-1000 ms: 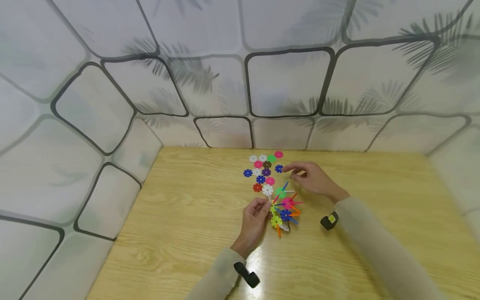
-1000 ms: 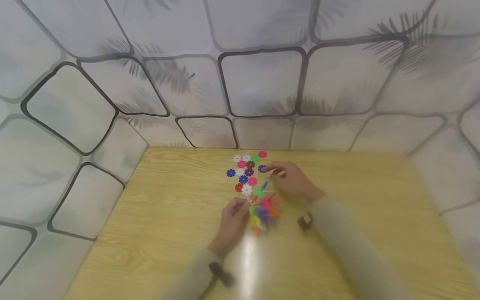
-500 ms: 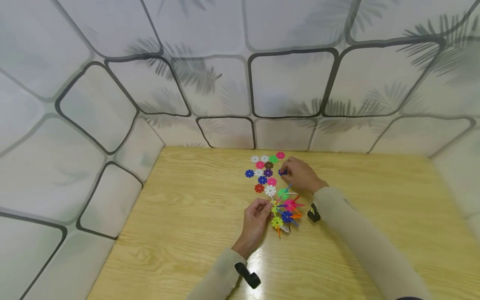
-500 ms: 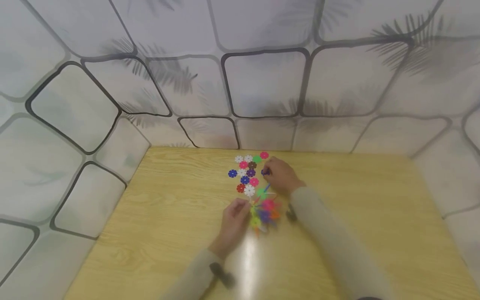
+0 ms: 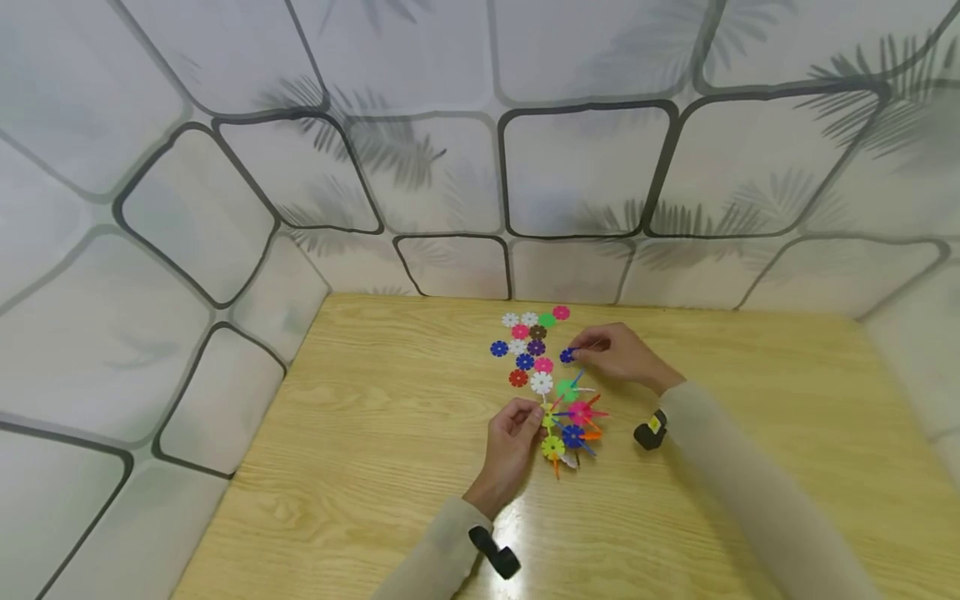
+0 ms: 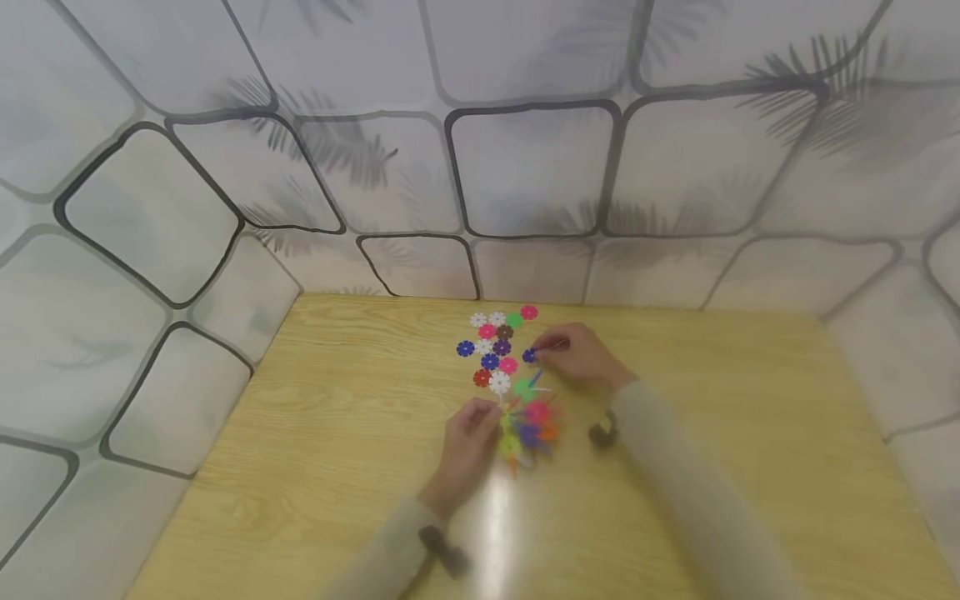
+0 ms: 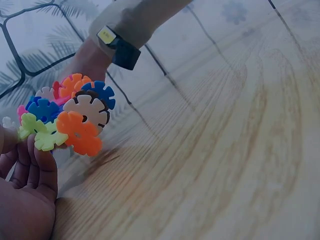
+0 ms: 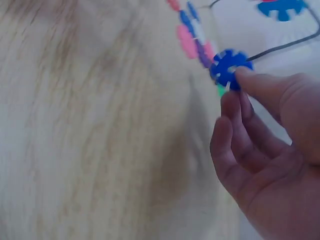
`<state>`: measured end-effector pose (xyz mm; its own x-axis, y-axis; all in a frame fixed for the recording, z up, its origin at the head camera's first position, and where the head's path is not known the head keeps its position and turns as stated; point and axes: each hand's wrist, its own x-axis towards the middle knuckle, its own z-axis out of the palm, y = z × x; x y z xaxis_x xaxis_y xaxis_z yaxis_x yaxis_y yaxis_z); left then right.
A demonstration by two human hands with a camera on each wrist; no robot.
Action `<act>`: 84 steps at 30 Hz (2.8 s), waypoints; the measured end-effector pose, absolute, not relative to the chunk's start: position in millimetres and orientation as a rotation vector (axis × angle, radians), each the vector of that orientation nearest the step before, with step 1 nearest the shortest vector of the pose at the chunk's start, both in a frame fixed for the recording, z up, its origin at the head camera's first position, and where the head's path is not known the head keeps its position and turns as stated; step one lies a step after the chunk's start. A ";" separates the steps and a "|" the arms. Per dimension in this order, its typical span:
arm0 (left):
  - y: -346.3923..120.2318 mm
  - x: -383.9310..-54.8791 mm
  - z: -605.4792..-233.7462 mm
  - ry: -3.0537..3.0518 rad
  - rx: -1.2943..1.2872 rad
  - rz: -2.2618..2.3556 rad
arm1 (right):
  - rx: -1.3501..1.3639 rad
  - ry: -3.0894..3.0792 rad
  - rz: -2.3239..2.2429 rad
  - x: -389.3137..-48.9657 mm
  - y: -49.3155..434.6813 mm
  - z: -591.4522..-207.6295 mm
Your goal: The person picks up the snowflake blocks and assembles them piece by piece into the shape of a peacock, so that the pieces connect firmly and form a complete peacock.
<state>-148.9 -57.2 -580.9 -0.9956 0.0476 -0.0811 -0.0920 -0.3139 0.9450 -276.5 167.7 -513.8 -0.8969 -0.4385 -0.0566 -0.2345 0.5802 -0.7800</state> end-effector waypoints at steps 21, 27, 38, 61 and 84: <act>-60.0 -150.1 -578.6 1.929 -0.087 2.359 | -0.748 2.250 -1.440 -256.6 176.8 -495.8; -59.3 -149.3 -577.5 1.938 -0.089 2.352 | -0.803 2.247 -1.417 -255.9 178.7 -494.5; -59.2 -148.6 -579.4 2.004 -0.086 2.322 | -0.940 2.284 -1.263 -261.2 181.3 -484.8; -58.6 -146.1 -577.0 1.924 -0.065 2.355 | -0.784 2.499 -1.224 -281.6 177.9 -506.1; -60.0 -147.3 -579.9 1.908 -0.042 2.327 | -0.677 2.847 -0.683 -309.2 146.0 -519.1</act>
<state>-147.3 -60.0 -579.9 -0.9909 0.0843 -0.1051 -0.1195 -0.1905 0.9744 -309.2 146.0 -519.1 -0.8897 -0.4557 -0.0264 -0.3941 0.7960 -0.4594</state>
